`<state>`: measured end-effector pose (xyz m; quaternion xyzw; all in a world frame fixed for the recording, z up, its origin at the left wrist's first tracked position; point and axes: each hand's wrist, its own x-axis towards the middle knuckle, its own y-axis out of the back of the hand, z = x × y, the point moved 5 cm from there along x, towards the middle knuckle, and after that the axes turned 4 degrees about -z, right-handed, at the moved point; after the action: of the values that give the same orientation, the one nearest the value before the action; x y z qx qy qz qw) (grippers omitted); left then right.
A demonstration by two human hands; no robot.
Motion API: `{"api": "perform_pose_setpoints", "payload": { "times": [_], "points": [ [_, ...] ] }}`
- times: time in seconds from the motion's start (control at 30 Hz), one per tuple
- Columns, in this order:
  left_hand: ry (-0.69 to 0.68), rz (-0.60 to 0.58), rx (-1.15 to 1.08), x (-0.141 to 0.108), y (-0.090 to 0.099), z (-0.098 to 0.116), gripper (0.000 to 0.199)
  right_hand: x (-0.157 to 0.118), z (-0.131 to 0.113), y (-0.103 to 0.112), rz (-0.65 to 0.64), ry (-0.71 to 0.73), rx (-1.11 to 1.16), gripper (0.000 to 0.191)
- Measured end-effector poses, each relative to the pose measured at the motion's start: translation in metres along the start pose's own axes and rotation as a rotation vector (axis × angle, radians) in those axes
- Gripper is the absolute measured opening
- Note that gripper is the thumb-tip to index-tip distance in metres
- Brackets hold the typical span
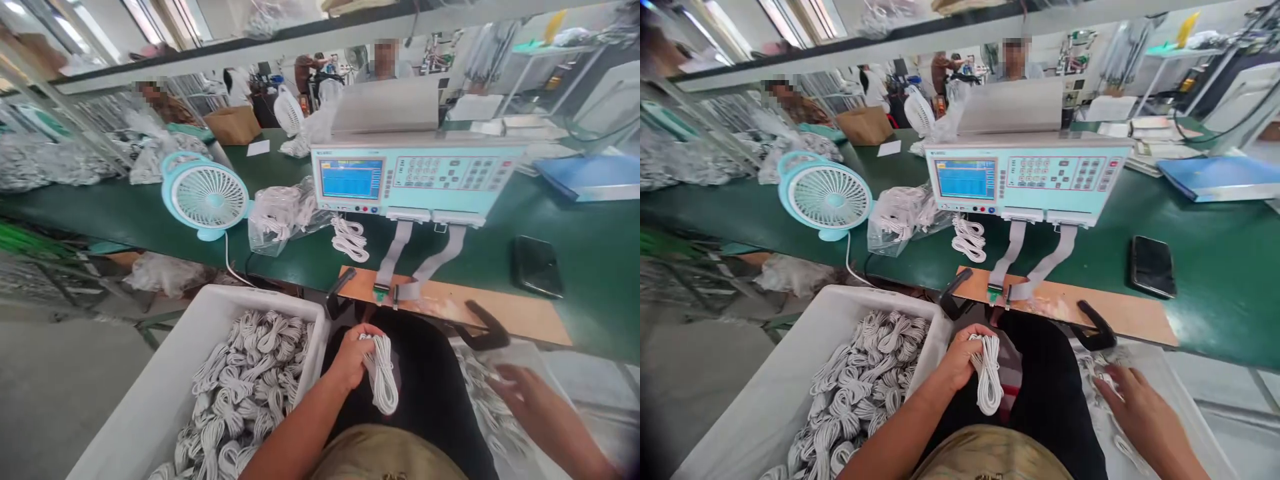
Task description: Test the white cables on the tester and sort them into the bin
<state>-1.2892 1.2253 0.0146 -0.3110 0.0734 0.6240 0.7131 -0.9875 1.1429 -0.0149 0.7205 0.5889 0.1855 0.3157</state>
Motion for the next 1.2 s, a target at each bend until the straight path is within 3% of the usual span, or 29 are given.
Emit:
{"api": "perform_pose_setpoints", "payload": {
  "times": [0.07, 0.17, 0.27, 0.33, 0.43, 0.5, 0.6, 0.67, 0.7, 0.87, 1.03, 1.13, 1.2],
  "points": [
    [-0.055, 0.038, 0.131, 0.001, -0.01, -0.002, 0.021, -0.006, -0.029, -0.023, -0.222, 0.018, 0.222, 0.043],
    [-0.159, 0.066, 0.482, 0.002, -0.028, -0.001, 0.02, -0.013, -0.088, -0.069, -0.396, 0.083, 0.533, 0.04],
    [-0.296, 0.008, 0.736, -0.002, -0.041, 0.006, 0.023, -0.014, -0.118, -0.102, -0.391, 0.118, 0.67, 0.042],
    [-0.324, -0.065, 0.773, -0.008, -0.041, 0.009, 0.026, -0.012, -0.116, -0.113, -0.375, 0.049, 0.832, 0.039],
    [-0.312, -0.127, 0.768, -0.021, -0.029, 0.009, 0.027, -0.01, -0.096, -0.122, -0.408, -0.229, 1.179, 0.032],
    [-0.378, -0.147, 0.845, -0.03, -0.022, 0.008, 0.026, -0.009, -0.087, -0.123, -0.41, -0.366, 1.355, 0.03],
    [-0.44, -0.317, 1.008, -0.043, -0.027, -0.007, 0.029, -0.008, -0.089, -0.124, -0.419, -0.415, 1.484, 0.035],
    [-0.417, -0.43, 1.04, -0.047, -0.033, -0.021, 0.037, -0.008, -0.094, -0.127, -0.422, -0.443, 1.516, 0.041],
    [-0.397, -0.424, 1.022, -0.047, -0.035, -0.027, 0.039, -0.008, -0.096, -0.129, -0.407, -0.457, 1.528, 0.042],
    [-0.248, -0.11, 0.811, -0.037, -0.027, -0.041, 0.021, -0.005, -0.101, -0.129, -0.246, -0.428, 1.545, 0.037],
    [-0.301, -0.122, 0.867, -0.031, -0.026, -0.045, 0.009, -0.001, -0.1, -0.13, -0.249, -0.397, 1.472, 0.036],
    [-0.402, -0.16, 0.981, -0.033, -0.028, -0.036, 0.009, 0.0, -0.087, -0.133, -0.241, -0.363, 1.217, 0.041],
    [-0.477, -0.19, 1.077, -0.035, -0.03, -0.025, 0.015, 0.002, -0.077, -0.123, -0.099, -0.203, 0.886, 0.048]
  ]
}}
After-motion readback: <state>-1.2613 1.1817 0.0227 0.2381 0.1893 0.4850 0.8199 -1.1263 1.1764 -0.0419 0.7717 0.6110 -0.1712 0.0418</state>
